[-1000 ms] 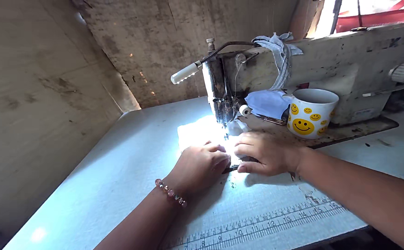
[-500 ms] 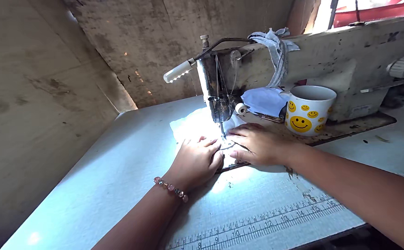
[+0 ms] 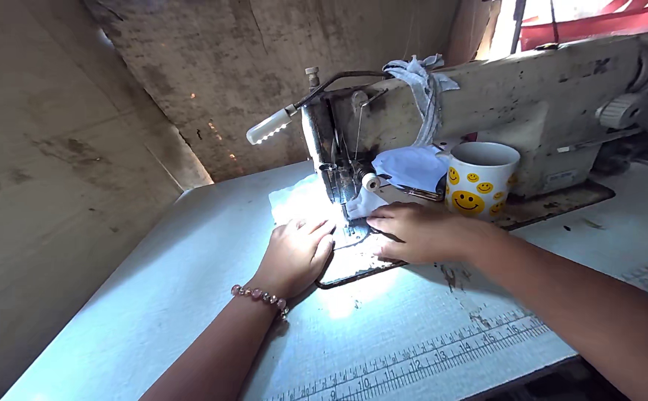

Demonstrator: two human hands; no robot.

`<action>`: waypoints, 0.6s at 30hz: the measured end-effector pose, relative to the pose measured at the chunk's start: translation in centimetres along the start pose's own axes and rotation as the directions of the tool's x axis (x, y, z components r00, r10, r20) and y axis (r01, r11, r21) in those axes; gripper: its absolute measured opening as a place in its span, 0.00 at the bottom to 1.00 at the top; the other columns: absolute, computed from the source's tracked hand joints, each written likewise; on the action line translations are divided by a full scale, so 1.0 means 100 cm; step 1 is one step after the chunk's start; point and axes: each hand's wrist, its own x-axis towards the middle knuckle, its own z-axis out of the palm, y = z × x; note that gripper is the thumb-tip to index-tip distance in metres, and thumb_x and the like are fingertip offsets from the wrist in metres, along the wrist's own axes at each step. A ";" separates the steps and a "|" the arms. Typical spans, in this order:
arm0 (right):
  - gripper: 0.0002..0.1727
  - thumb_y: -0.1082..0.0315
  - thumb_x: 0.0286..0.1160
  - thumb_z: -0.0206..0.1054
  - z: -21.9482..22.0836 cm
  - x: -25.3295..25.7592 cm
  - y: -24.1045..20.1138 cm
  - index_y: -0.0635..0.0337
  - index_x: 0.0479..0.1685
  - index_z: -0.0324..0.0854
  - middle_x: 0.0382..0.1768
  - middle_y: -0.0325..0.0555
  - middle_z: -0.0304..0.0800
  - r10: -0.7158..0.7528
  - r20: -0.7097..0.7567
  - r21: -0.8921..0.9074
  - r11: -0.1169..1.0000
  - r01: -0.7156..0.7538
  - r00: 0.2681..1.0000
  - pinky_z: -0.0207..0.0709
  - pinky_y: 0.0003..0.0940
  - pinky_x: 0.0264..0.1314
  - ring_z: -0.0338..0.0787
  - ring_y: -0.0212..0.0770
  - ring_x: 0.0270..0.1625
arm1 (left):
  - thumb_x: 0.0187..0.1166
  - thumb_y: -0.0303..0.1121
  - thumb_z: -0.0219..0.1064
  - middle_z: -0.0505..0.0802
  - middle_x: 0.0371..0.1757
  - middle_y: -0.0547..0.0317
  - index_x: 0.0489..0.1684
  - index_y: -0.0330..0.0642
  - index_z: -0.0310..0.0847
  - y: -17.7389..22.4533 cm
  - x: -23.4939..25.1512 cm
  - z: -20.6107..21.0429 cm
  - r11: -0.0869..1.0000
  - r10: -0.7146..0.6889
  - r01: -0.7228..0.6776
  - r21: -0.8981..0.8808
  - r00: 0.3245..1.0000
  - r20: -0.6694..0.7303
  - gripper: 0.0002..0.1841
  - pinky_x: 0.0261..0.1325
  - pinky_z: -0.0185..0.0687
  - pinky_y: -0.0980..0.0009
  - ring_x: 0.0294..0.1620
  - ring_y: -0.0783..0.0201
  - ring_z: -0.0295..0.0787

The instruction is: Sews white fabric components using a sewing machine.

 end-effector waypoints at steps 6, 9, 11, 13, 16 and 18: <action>0.32 0.48 0.90 0.56 -0.010 -0.081 -0.024 0.64 0.80 0.74 0.74 0.60 0.81 -0.072 -0.034 0.043 0.996 0.073 0.997 0.68 0.58 0.80 0.80 0.58 0.78 | 0.88 0.48 0.42 0.97 0.47 0.48 0.39 0.44 0.96 -0.007 0.002 0.005 0.993 0.082 -0.060 0.103 0.969 -0.235 0.31 0.52 0.84 0.38 0.50 0.43 0.95; 0.23 0.53 0.87 0.60 0.027 -0.131 -0.007 0.62 0.63 0.87 0.58 0.54 0.93 -0.297 -0.386 0.029 0.942 0.334 0.873 0.83 0.42 0.67 0.92 0.49 0.63 | 0.86 0.48 0.43 0.95 0.36 0.42 0.30 0.38 0.93 0.000 0.000 0.001 0.992 0.044 -0.015 0.128 0.972 -0.232 0.31 0.38 0.84 0.37 0.40 0.39 0.95; 0.18 0.57 0.86 0.62 0.040 -0.150 0.006 0.61 0.57 0.90 0.54 0.51 0.94 -0.256 -0.510 0.066 0.940 0.335 0.821 0.84 0.32 0.63 0.93 0.43 0.58 | 0.86 0.45 0.47 0.93 0.37 0.39 0.31 0.34 0.91 0.005 -0.002 -0.011 0.994 -0.081 0.089 0.068 0.990 -0.115 0.28 0.38 0.82 0.33 0.41 0.35 0.93; 0.14 0.63 0.83 0.62 0.041 -0.150 0.012 0.60 0.52 0.91 0.50 0.51 0.95 -0.150 -0.567 -0.010 0.984 0.175 0.810 0.88 0.36 0.57 0.95 0.45 0.53 | 0.88 0.41 0.53 0.91 0.31 0.38 0.28 0.32 0.89 0.006 0.002 -0.022 0.979 -0.196 0.195 -0.064 0.980 -0.020 0.25 0.41 0.80 0.33 0.38 0.36 0.91; 0.14 0.79 0.78 0.62 0.021 -0.114 0.002 0.66 0.57 0.88 0.49 0.57 0.92 -0.014 -0.415 -0.180 0.981 -0.067 0.910 0.88 0.48 0.55 0.94 0.56 0.54 | 0.82 0.35 0.67 0.88 0.32 0.45 0.27 0.32 0.87 -0.006 0.009 -0.021 0.918 -0.286 0.276 -0.286 0.958 0.006 0.15 0.46 0.77 0.49 0.39 0.51 0.85; 0.19 0.84 0.80 0.57 0.004 -0.072 -0.010 0.73 0.67 0.80 0.58 0.67 0.87 0.187 -0.222 -0.270 0.931 -0.245 0.957 0.83 0.54 0.62 0.88 0.64 0.64 | 0.79 0.39 0.71 0.88 0.68 0.43 0.57 0.37 0.91 -0.019 0.009 -0.021 0.910 -0.272 0.293 -0.295 0.956 0.110 0.17 0.73 0.73 0.39 0.72 0.44 0.82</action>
